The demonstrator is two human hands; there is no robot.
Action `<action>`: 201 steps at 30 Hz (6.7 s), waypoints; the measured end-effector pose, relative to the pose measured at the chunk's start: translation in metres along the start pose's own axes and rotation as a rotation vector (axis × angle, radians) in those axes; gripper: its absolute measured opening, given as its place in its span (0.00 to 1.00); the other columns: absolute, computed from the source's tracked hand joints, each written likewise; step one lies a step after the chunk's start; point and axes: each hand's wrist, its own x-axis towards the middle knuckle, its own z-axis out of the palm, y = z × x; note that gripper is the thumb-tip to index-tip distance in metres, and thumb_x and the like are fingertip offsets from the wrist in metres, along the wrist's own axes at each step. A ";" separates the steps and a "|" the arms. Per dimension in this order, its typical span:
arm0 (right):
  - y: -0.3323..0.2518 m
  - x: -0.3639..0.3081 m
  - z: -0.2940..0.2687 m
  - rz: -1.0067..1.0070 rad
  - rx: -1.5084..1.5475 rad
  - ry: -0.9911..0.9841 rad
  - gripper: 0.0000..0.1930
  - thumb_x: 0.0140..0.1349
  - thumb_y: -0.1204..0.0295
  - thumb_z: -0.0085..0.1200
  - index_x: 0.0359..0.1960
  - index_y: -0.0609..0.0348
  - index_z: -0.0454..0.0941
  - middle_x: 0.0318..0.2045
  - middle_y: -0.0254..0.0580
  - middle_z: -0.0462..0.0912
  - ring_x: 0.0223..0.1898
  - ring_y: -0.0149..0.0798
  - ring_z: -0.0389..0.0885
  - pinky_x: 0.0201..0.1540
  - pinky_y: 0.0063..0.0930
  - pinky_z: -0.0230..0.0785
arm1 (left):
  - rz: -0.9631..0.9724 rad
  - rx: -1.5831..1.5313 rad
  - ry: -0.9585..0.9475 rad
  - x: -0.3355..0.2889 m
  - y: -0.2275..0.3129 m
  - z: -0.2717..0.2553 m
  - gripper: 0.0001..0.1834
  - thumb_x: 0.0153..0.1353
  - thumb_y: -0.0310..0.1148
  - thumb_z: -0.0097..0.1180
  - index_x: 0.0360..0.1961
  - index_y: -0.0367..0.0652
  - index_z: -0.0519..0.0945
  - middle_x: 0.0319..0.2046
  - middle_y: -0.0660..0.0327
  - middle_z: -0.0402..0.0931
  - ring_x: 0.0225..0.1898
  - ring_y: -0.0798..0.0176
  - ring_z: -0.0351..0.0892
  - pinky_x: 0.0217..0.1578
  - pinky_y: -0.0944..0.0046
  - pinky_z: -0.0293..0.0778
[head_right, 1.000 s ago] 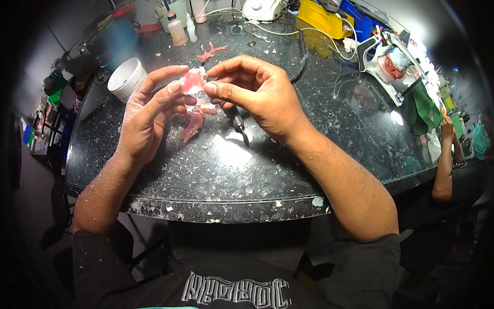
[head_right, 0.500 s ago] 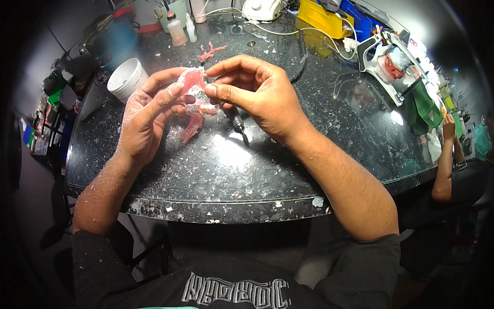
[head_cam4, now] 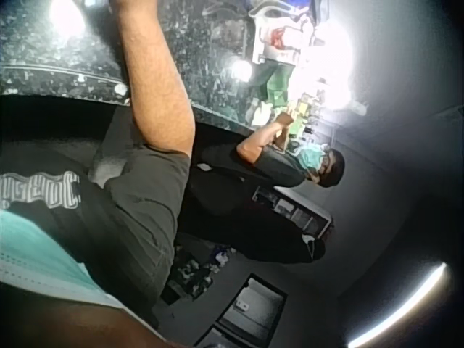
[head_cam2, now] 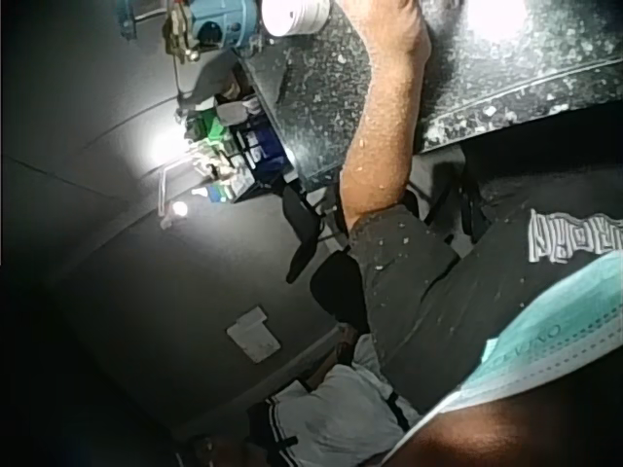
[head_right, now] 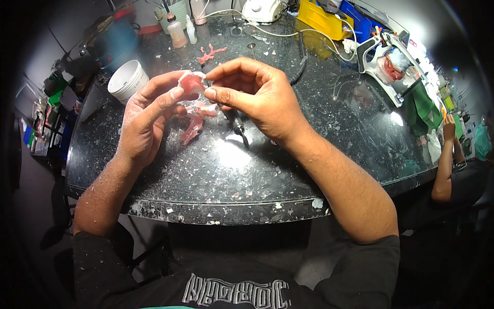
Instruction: The person uses a rotary tool to grind and shape a small pink wax-like material, then sets the tool down and continues to refine the piece by hand, inspecting and adjusting its edges. The workspace is cluttered with tools and debris from the material.
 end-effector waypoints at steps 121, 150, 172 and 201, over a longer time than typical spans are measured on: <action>0.001 -0.003 0.012 -0.193 -0.150 0.028 0.18 0.62 0.75 0.61 0.53 0.63 0.75 0.46 0.42 0.82 0.49 0.32 0.80 0.53 0.25 0.74 | 0.068 0.026 -0.005 -0.007 0.011 0.004 0.21 0.63 0.35 0.57 0.55 0.35 0.75 0.49 0.52 0.79 0.47 0.61 0.82 0.46 0.65 0.75; -0.001 -0.003 0.014 -0.223 -0.271 0.014 0.23 0.63 0.76 0.59 0.60 0.57 0.74 0.47 0.38 0.77 0.48 0.29 0.78 0.50 0.21 0.75 | 0.026 0.121 -0.015 -0.007 0.009 0.005 0.25 0.64 0.32 0.56 0.62 0.39 0.72 0.57 0.56 0.75 0.47 0.64 0.80 0.46 0.67 0.74; -0.001 -0.003 0.016 -0.209 -0.048 0.067 0.18 0.62 0.79 0.60 0.53 0.66 0.75 0.46 0.44 0.82 0.49 0.32 0.80 0.56 0.26 0.74 | 0.015 0.046 0.020 -0.008 0.010 0.008 0.21 0.66 0.33 0.56 0.59 0.38 0.75 0.54 0.57 0.77 0.52 0.67 0.77 0.49 0.68 0.72; -0.001 -0.004 0.011 -0.151 -0.038 0.030 0.15 0.60 0.80 0.61 0.49 0.65 0.76 0.45 0.44 0.82 0.47 0.34 0.82 0.55 0.27 0.75 | 0.035 -0.026 0.000 -0.008 0.009 0.005 0.20 0.60 0.29 0.59 0.53 0.36 0.73 0.47 0.57 0.78 0.45 0.68 0.77 0.46 0.67 0.72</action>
